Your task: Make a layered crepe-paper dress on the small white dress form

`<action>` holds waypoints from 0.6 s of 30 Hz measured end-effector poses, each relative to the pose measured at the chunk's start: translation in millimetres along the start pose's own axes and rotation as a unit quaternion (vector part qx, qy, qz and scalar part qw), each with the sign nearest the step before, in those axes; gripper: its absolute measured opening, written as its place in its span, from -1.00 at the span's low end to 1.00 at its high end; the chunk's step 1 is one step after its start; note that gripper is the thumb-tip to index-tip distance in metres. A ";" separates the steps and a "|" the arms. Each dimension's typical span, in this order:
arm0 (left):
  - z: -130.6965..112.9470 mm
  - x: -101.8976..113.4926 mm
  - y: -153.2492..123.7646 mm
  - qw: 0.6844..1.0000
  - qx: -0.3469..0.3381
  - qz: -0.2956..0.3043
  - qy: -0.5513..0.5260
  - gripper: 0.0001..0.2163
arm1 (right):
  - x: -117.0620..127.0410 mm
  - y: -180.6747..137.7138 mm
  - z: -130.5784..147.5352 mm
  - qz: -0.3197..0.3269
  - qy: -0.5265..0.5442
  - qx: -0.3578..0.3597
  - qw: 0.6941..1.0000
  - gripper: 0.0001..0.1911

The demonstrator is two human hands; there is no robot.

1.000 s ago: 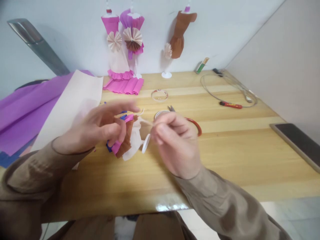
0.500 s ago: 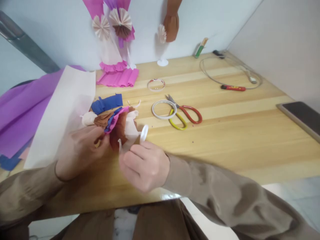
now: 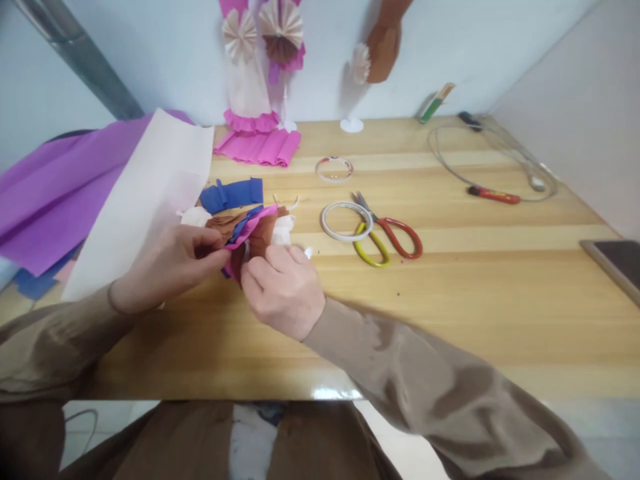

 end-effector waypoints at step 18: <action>-2.6 0.7 -3.4 0.997 -0.028 0.010 -0.073 -0.77 | -21.2 16.7 2.6 0.026 -0.039 -0.034 0.998 -0.63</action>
Point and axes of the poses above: each hand's wrist, its own y-axis towards the middle knuckle, its own x-axis out of the back of the hand, z = x × y, the point moved 7 cm from there along y, towards the middle knuckle, and after that the axes turned 1 degree about z, right-handed, at the moved point
